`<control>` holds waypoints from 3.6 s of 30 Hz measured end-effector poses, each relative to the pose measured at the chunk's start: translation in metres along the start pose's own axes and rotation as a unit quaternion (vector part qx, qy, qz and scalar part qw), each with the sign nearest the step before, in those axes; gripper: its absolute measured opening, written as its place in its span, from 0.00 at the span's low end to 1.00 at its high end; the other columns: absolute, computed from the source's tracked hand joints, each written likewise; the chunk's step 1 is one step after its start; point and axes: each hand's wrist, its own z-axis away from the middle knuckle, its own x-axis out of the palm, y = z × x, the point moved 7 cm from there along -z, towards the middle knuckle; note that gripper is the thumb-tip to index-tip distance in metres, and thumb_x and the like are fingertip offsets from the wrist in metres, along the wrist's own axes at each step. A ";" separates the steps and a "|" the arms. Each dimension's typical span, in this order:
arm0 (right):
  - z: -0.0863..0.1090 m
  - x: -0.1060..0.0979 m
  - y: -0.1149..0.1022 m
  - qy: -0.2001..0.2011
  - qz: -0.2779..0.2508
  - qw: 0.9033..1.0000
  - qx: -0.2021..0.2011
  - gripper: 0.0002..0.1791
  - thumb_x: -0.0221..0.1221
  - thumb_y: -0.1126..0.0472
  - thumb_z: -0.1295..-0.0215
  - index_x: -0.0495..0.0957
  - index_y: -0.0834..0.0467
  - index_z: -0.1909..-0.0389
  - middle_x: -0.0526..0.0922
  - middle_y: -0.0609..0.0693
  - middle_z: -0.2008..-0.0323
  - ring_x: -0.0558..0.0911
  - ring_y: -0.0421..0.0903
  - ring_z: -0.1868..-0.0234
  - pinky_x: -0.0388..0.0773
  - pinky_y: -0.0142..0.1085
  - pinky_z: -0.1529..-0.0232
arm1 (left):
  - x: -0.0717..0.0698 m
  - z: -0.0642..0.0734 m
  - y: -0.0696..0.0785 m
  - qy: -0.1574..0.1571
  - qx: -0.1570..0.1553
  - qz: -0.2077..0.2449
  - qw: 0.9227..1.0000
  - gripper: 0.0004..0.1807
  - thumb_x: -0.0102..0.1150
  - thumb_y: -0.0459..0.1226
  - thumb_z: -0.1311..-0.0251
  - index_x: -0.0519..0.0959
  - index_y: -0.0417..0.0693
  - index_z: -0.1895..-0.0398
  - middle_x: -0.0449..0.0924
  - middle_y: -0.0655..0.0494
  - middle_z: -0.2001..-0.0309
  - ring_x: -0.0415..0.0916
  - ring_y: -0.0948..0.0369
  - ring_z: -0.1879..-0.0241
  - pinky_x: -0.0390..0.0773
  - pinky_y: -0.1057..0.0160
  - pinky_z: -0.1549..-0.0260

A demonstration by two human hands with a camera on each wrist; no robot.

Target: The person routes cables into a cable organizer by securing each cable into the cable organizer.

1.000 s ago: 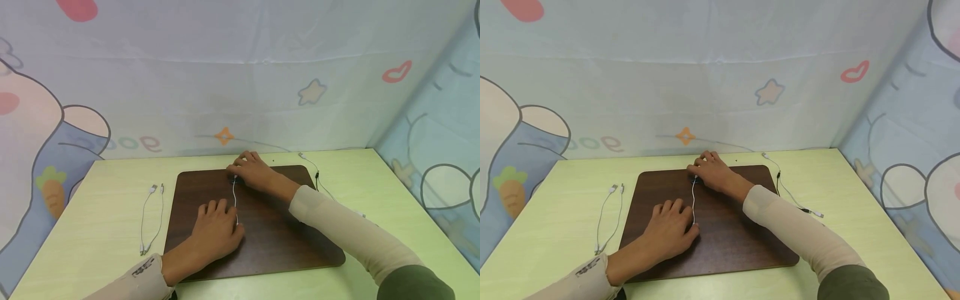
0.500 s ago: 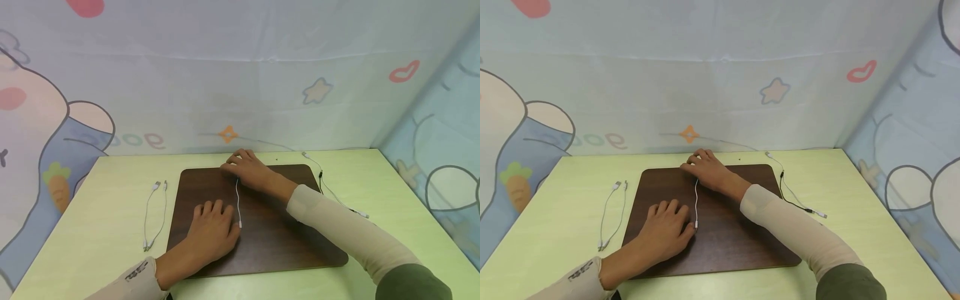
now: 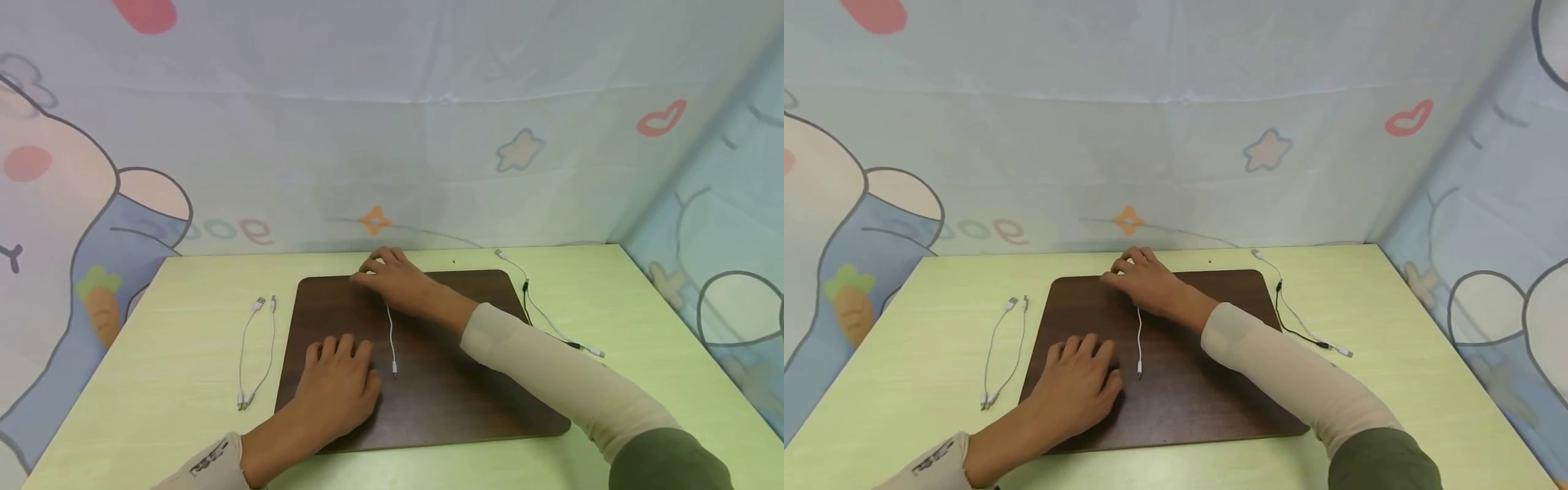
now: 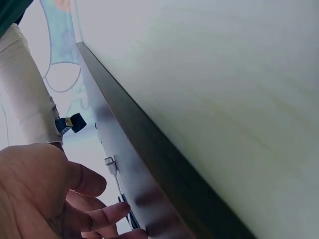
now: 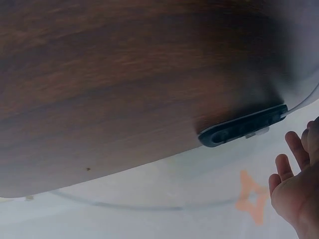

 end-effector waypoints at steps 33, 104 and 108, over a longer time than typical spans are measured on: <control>-0.024 -0.001 -0.041 0.026 0.054 0.997 -0.047 0.18 0.56 0.54 0.10 0.80 0.41 0.27 0.86 0.50 0.32 0.78 0.55 0.25 0.75 0.54 0.21 | -0.012 0.030 -0.050 0.001 -0.073 -0.034 0.997 0.11 0.60 0.39 0.25 0.70 0.51 0.66 0.71 0.48 0.62 0.73 0.41 0.54 0.71 0.35 0.49; -0.051 0.007 -0.074 0.017 0.038 0.997 -0.062 0.20 0.52 0.51 0.08 0.77 0.39 0.23 0.86 0.46 0.32 0.75 0.53 0.23 0.72 0.51 0.20 | -0.030 0.072 -0.134 -0.080 -0.174 -0.041 0.981 0.09 0.60 0.35 0.32 0.73 0.44 0.70 0.75 0.38 0.47 0.68 0.27 0.33 0.63 0.25 0.37; -0.054 0.007 -0.077 0.018 0.036 0.997 -0.068 0.21 0.51 0.50 0.08 0.77 0.40 0.23 0.86 0.47 0.32 0.75 0.53 0.23 0.72 0.51 0.20 | -0.028 0.072 -0.136 -0.089 -0.177 -0.040 0.979 0.09 0.60 0.35 0.33 0.73 0.44 0.70 0.76 0.38 0.48 0.67 0.28 0.33 0.61 0.24 0.36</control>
